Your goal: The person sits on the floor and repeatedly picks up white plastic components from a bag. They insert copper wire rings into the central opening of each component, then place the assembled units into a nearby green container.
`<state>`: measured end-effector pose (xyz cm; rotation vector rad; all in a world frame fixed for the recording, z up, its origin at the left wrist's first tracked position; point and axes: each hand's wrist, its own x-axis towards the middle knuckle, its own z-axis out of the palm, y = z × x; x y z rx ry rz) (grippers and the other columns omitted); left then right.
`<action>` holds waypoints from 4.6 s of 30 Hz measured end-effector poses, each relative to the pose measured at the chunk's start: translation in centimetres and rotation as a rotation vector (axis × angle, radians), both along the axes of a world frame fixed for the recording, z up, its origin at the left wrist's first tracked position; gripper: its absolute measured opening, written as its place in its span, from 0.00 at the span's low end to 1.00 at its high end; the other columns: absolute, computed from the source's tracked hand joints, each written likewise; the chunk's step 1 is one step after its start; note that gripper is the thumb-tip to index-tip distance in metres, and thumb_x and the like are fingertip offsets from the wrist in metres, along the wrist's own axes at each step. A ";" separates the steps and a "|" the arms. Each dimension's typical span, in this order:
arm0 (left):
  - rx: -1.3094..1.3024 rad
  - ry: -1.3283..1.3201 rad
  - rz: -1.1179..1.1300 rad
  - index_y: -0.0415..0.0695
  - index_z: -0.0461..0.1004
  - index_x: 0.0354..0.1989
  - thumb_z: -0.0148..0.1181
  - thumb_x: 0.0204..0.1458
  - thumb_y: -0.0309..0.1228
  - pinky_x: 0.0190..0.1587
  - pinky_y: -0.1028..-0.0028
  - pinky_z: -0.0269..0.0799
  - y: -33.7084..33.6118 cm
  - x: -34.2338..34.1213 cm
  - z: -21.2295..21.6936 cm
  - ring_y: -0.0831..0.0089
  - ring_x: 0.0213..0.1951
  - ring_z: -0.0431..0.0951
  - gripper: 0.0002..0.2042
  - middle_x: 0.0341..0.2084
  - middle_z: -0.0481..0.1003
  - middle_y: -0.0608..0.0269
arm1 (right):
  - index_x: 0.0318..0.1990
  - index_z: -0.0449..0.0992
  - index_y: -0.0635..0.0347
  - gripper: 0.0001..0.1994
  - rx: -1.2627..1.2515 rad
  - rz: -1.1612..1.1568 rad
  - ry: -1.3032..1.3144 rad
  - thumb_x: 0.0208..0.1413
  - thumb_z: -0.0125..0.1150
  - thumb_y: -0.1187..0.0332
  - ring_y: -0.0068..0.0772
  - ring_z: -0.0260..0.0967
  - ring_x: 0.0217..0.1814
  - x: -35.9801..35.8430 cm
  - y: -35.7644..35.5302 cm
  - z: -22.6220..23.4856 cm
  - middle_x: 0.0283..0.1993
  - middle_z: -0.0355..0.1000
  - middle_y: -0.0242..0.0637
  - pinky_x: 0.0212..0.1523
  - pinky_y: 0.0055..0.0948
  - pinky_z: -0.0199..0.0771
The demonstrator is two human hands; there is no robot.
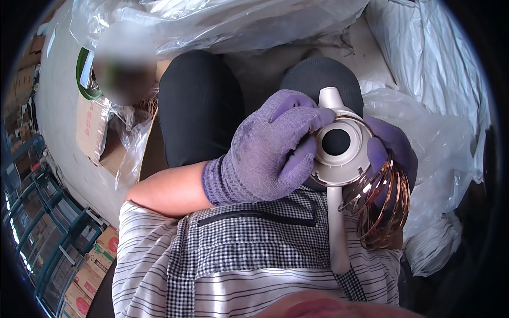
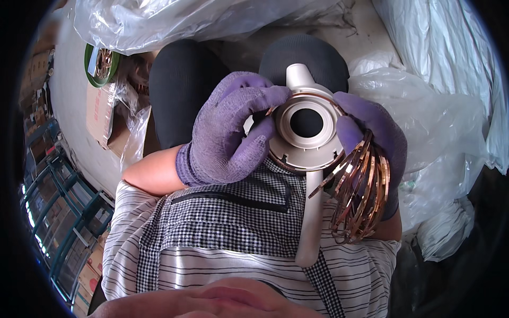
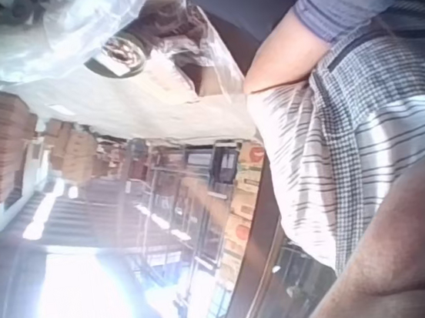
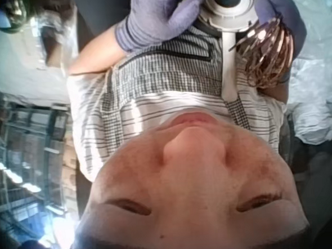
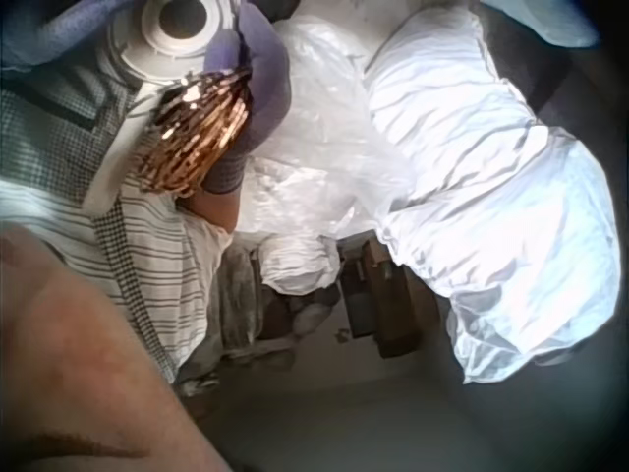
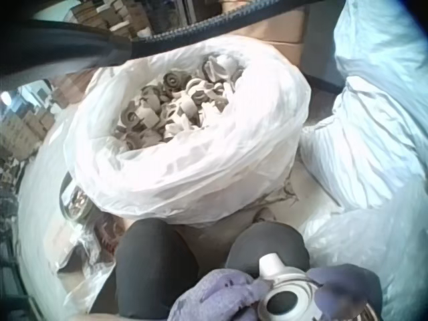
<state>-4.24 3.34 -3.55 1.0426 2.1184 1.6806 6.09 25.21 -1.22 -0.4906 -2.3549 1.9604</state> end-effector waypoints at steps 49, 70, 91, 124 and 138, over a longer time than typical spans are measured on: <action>-0.149 0.236 -0.106 0.36 0.58 0.73 0.83 0.38 0.45 0.65 0.57 0.68 0.3 1.1 -2.5 0.51 0.62 0.69 0.54 0.61 0.66 0.45 | 0.69 0.63 0.75 0.29 -0.649 0.206 -0.051 0.68 0.57 0.62 0.28 0.74 0.60 -0.9 3.9 -5.5 0.60 0.74 0.44 0.63 0.26 0.74; -0.063 0.038 -0.103 0.36 0.64 0.69 0.75 0.50 0.42 0.64 0.62 0.67 -0.1 0.2 -1.1 0.54 0.60 0.71 0.40 0.59 0.68 0.44 | 0.49 0.75 0.67 0.14 0.224 0.052 0.360 0.67 0.58 0.64 0.25 0.67 0.35 1.3 -0.1 -0.9 0.36 0.69 0.34 0.37 0.25 0.68; -0.201 0.078 -0.025 0.38 0.67 0.69 0.68 0.50 0.35 0.64 0.61 0.69 -0.1 0.3 -0.2 0.50 0.61 0.73 0.36 0.59 0.71 0.43 | 0.73 0.55 0.71 0.30 -0.508 -0.489 0.419 0.72 0.54 0.63 0.17 0.51 0.25 0.3 5.6 0.0 0.30 0.59 0.25 0.29 0.25 0.56; 0.143 -0.412 -0.046 0.34 0.83 0.35 0.61 0.64 0.32 0.62 0.65 0.69 0.2 0.7 0.8 0.63 0.60 0.73 0.12 0.54 0.74 0.52 | 0.53 0.78 0.54 0.12 -0.785 -0.393 0.580 0.70 0.54 0.60 0.35 0.71 0.37 4.0 1.8 -0.8 0.46 0.72 0.40 0.48 0.41 0.73; 0.149 -0.520 -0.059 0.31 0.83 0.39 0.57 0.65 0.28 0.64 0.65 0.69 0.2 0.5 0.9 0.63 0.61 0.73 0.12 0.57 0.72 0.52 | 0.53 0.74 0.63 0.16 -0.799 -0.182 0.320 0.70 0.59 0.59 0.12 0.55 0.21 3.6 0.2 -3.5 0.31 0.66 0.27 0.28 0.21 0.58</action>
